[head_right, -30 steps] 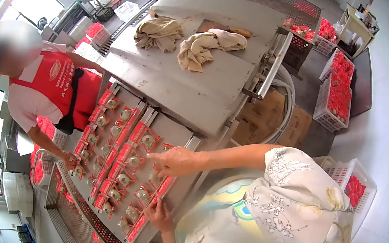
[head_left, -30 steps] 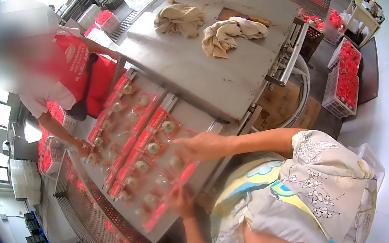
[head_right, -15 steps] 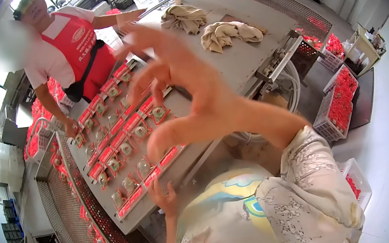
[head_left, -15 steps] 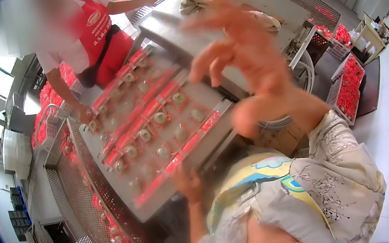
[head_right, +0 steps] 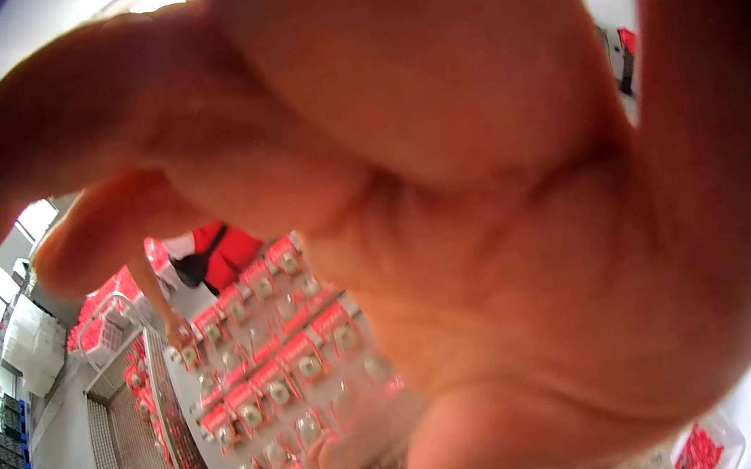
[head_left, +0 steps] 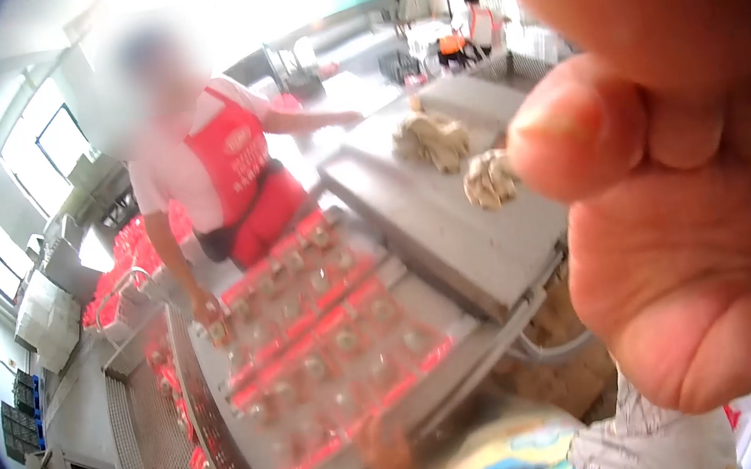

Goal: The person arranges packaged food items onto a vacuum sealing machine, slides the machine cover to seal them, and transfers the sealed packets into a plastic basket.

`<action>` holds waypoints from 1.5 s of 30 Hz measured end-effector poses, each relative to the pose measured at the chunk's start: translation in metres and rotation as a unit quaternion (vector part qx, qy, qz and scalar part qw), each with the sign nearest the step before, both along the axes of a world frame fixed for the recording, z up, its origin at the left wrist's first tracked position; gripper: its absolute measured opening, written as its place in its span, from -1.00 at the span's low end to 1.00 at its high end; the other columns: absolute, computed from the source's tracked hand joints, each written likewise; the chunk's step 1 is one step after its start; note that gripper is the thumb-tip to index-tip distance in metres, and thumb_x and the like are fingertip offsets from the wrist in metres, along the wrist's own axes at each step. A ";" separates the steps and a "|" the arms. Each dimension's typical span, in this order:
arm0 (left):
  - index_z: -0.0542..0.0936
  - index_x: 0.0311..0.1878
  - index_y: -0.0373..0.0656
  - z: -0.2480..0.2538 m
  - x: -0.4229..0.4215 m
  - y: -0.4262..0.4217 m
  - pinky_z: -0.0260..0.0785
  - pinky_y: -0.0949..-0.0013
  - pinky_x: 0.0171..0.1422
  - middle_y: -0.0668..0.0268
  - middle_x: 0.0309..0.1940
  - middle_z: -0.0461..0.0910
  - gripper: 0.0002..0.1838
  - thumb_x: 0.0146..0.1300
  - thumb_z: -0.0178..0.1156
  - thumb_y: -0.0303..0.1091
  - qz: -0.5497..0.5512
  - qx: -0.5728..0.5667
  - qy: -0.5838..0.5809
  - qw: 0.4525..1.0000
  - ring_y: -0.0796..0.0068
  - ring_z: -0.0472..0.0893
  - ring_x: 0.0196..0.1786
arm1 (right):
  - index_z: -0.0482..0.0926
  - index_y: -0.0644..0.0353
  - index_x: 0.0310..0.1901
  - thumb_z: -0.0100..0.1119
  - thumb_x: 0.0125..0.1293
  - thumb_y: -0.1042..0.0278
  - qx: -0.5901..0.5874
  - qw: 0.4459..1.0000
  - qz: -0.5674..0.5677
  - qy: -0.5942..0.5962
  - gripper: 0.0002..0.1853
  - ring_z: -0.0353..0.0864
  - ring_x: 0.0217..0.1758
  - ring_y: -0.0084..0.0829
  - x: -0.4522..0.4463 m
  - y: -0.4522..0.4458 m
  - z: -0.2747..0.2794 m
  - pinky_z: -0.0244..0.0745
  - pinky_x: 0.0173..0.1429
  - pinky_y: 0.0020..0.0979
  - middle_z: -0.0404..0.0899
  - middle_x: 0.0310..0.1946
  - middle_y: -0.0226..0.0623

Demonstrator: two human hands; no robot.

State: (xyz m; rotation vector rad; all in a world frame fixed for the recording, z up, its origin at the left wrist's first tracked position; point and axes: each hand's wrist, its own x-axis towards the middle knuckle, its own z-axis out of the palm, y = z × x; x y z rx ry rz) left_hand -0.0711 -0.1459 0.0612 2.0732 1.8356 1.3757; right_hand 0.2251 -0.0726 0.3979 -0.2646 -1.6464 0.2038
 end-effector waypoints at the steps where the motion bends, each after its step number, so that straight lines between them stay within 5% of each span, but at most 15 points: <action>1: 0.52 0.06 -0.24 0.014 0.002 0.010 0.28 0.06 0.23 -0.01 0.02 0.50 -0.54 0.01 0.27 -0.51 -0.003 0.013 -0.009 1.000 -0.03 0.46 0.11 | -0.14 0.16 0.46 0.43 -0.08 -0.21 0.005 1.000 0.002 -0.001 0.22 0.62 -0.04 -0.24 0.001 -0.002 0.001 0.50 -0.24 -0.50 0.26 0.27 0.08; 9: 0.52 0.06 -0.25 0.017 0.017 0.006 0.27 0.12 0.23 0.03 0.03 0.47 -0.49 -0.08 0.23 -0.59 -0.050 -0.014 -0.049 0.997 0.03 0.44 0.12 | -0.16 0.18 0.46 0.39 -0.08 -0.27 0.033 0.999 -0.022 -0.007 0.24 0.62 -0.03 -0.21 -0.005 0.003 0.016 0.51 -0.21 -0.49 0.26 0.26 0.14; 26: 0.55 0.08 -0.17 -0.027 0.021 0.013 0.31 0.10 0.20 0.05 0.00 0.52 -0.55 0.05 0.31 -0.45 -0.062 -0.066 -0.066 0.994 0.05 0.48 0.09 | -0.22 0.22 0.46 0.30 -0.07 -0.39 0.039 0.998 -0.022 0.045 0.28 0.62 0.00 -0.15 -0.030 0.008 0.018 0.54 -0.16 -0.49 0.27 0.24 0.27; 31: 0.56 0.04 -0.16 0.019 0.036 0.017 0.35 0.10 0.17 0.07 -0.03 0.54 -0.59 0.05 0.32 -0.42 -0.051 -0.056 -0.065 0.995 0.04 0.50 0.07 | -0.24 0.23 0.46 0.28 -0.06 -0.42 -0.059 0.991 -0.036 0.118 0.29 0.62 0.01 -0.14 -0.060 0.031 0.028 0.54 -0.14 -0.48 0.27 0.24 0.31; 34: 0.56 0.03 -0.17 0.015 0.039 0.019 0.36 0.10 0.15 0.06 -0.04 0.54 -0.60 0.06 0.31 -0.43 -0.047 -0.049 -0.077 0.995 0.03 0.51 0.05 | -0.14 0.23 0.45 0.30 0.01 -0.34 -0.062 0.995 0.079 0.015 0.19 0.60 0.08 -0.18 -0.044 0.055 0.014 0.53 -0.03 -0.45 0.38 0.19 0.20; 37: 0.56 0.02 -0.18 -0.034 0.026 0.025 0.37 0.11 0.14 0.05 -0.04 0.54 -0.60 0.06 0.31 -0.44 -0.075 -0.024 0.048 0.996 0.02 0.52 0.03 | -0.03 0.23 0.43 0.31 0.09 -0.24 -0.104 0.990 0.091 0.007 0.07 0.59 0.08 -0.24 -0.047 0.068 0.004 0.52 -0.02 -0.44 0.42 0.18 0.10; 42: 0.56 0.02 -0.18 -0.035 0.026 0.027 0.37 0.11 0.14 0.05 -0.04 0.54 -0.59 0.05 0.32 -0.44 -0.069 -0.019 0.031 0.997 0.02 0.52 0.03 | 0.07 0.25 0.40 0.32 0.15 -0.11 -0.146 0.984 0.100 -0.013 -0.05 0.59 0.08 -0.30 -0.046 0.081 -0.006 0.49 -0.01 -0.45 0.45 0.17 0.01; 45: 0.54 0.05 -0.18 -0.029 0.020 0.036 0.36 0.10 0.16 0.04 -0.02 0.53 -0.57 0.06 0.32 -0.44 -0.075 -0.027 0.102 0.992 0.01 0.51 0.06 | 0.22 0.18 0.35 0.36 0.15 0.28 -0.161 0.974 0.153 -0.041 -0.25 0.58 0.05 -0.36 -0.046 0.090 -0.019 0.46 -0.02 -0.43 0.47 0.16 -0.11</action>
